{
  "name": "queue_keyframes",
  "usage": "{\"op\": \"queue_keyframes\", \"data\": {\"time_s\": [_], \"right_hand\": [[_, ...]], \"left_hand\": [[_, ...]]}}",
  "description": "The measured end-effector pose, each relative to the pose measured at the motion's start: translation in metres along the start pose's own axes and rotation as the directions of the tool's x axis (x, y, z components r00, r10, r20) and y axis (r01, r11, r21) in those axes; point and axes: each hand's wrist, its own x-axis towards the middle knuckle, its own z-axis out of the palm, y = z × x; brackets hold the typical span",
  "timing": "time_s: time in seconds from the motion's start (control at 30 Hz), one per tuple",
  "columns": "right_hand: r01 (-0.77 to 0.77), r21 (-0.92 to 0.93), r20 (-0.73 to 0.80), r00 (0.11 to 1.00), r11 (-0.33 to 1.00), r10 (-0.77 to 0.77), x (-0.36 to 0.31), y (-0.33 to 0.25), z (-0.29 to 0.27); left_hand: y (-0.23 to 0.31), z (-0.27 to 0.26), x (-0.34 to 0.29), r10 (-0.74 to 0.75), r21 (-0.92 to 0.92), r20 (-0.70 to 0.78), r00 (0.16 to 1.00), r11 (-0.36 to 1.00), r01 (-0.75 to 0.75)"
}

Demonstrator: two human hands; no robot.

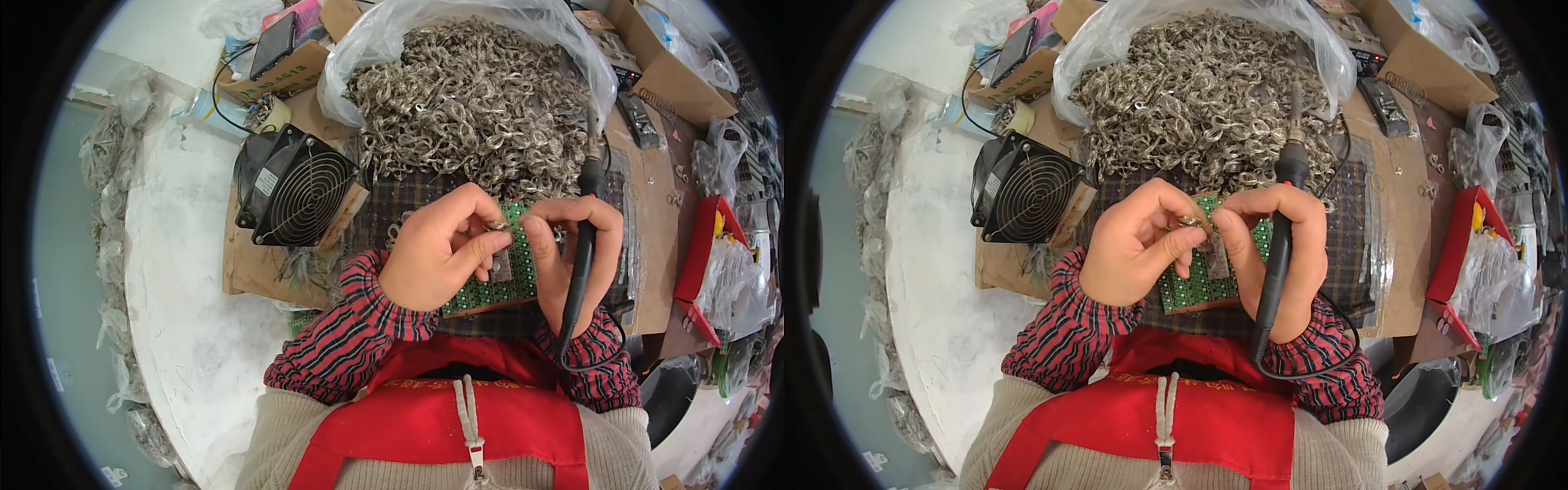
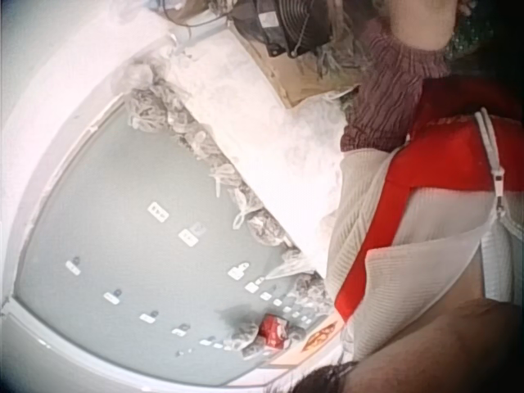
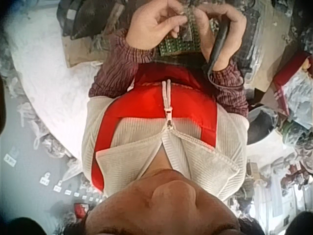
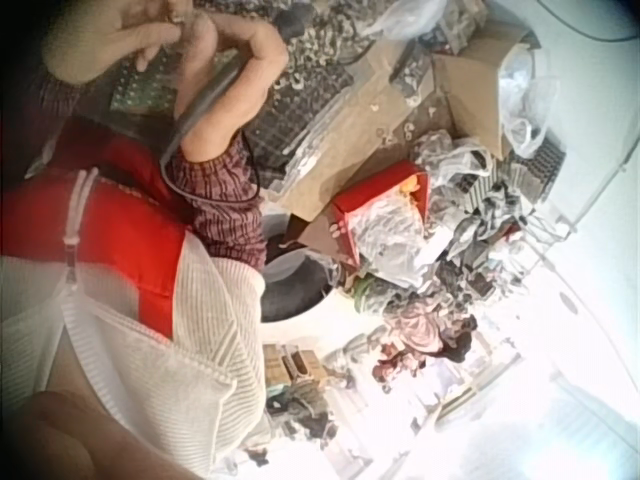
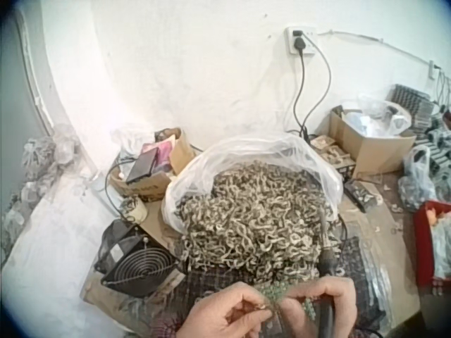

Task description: The person uses a soldering iron to attach small metal components to a green circuit board. They repeatedly pick up components, position them on the board, and apply solder with the iron. The workspace contains a pile of similar components and a cooling fan.

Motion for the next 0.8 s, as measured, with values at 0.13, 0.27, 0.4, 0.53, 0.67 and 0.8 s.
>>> {"op": "queue_keyframes", "data": {"time_s": [0.13, 0.27, 0.4, 0.53, 0.67, 0.8], "right_hand": [[0.061, -0.008, -0.006, 0.998, 0.998, -0.061, -0.001, 0.000, -0.002], [0.195, -0.174, 0.302, 0.944, 0.965, -0.136, 0.002, -0.001, -0.020], [-0.157, -0.018, 0.151, 0.976, 0.987, 0.158, -0.012, -0.005, -0.018], [-0.131, -0.117, 0.146, 0.978, 0.984, 0.147, -0.019, -0.005, -0.016], [-0.092, -0.175, 0.168, 0.978, 0.980, 0.122, -0.025, -0.005, -0.018], [-0.177, -0.117, 0.133, 0.972, 0.977, 0.192, -0.030, -0.005, -0.019]], "left_hand": [[-0.004, 0.007, -0.007, 0.113, 0.109, -0.062, 0.992, 0.988, -0.105], [-0.012, 0.003, -0.007, 0.235, 0.341, -0.062, 0.970, 0.918, -0.200], [-0.018, 0.005, -0.013, 0.121, 0.236, -0.104, 0.987, 0.967, -0.094], [-0.024, 0.009, -0.015, -0.109, -0.094, -0.116, 0.987, 0.991, 0.099], [-0.029, 0.009, -0.015, -0.148, -0.181, -0.128, 0.981, 0.976, 0.124], [-0.035, 0.009, -0.018, -0.169, -0.170, -0.095, 0.981, 0.974, 0.152]]}}
